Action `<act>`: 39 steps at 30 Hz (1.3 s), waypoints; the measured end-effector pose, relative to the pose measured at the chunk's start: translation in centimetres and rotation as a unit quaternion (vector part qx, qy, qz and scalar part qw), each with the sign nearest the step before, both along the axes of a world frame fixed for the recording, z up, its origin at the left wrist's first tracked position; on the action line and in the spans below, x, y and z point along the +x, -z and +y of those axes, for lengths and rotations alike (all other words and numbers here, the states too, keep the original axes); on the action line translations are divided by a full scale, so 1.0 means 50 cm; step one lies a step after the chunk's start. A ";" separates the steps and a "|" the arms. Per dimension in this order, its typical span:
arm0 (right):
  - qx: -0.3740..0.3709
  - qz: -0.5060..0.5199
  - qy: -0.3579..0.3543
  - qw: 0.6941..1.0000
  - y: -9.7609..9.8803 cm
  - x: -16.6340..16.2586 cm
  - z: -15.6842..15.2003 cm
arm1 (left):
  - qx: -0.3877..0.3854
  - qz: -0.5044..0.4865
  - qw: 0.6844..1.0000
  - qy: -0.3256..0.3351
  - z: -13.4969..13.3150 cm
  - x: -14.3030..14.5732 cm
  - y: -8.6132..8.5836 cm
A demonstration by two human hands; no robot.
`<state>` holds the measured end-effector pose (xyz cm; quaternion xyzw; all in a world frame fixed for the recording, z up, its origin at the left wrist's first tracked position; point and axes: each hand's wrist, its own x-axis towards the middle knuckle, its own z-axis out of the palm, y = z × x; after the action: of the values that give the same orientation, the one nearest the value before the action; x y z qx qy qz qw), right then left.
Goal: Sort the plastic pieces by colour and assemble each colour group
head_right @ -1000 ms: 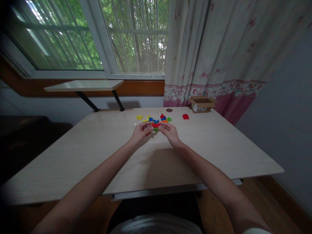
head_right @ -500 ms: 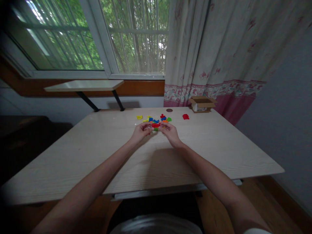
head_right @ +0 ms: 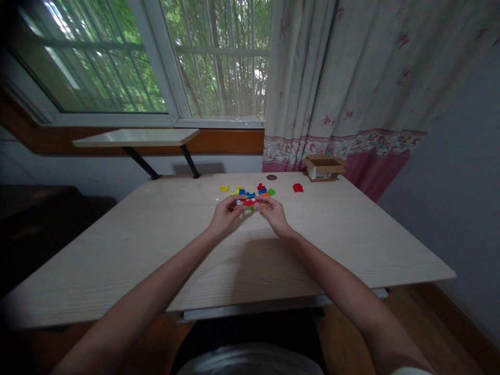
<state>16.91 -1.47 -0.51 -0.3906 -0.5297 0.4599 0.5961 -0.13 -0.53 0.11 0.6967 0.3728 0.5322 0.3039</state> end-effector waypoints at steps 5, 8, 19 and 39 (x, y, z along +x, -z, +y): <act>0.026 -0.045 0.013 0.999 0.003 0.003 0.000 | -0.016 -0.005 1.000 -0.005 0.001 0.003 0.000; 0.066 -0.092 0.038 0.993 0.004 0.003 -0.004 | -0.023 -0.013 1.000 0.001 -0.002 0.005 -0.004; 0.187 -0.276 0.055 0.941 -0.045 0.028 0.021 | -0.071 -0.040 0.997 -0.009 0.006 0.002 0.004; 0.084 -0.545 0.185 0.813 0.051 0.370 0.161 | -0.048 0.110 0.992 -0.048 0.014 -0.015 0.015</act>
<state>35.42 6.57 -3.08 -0.6162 -0.7221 0.0060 0.3143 -0.90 0.15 -0.65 0.7166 0.4621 0.4484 0.2680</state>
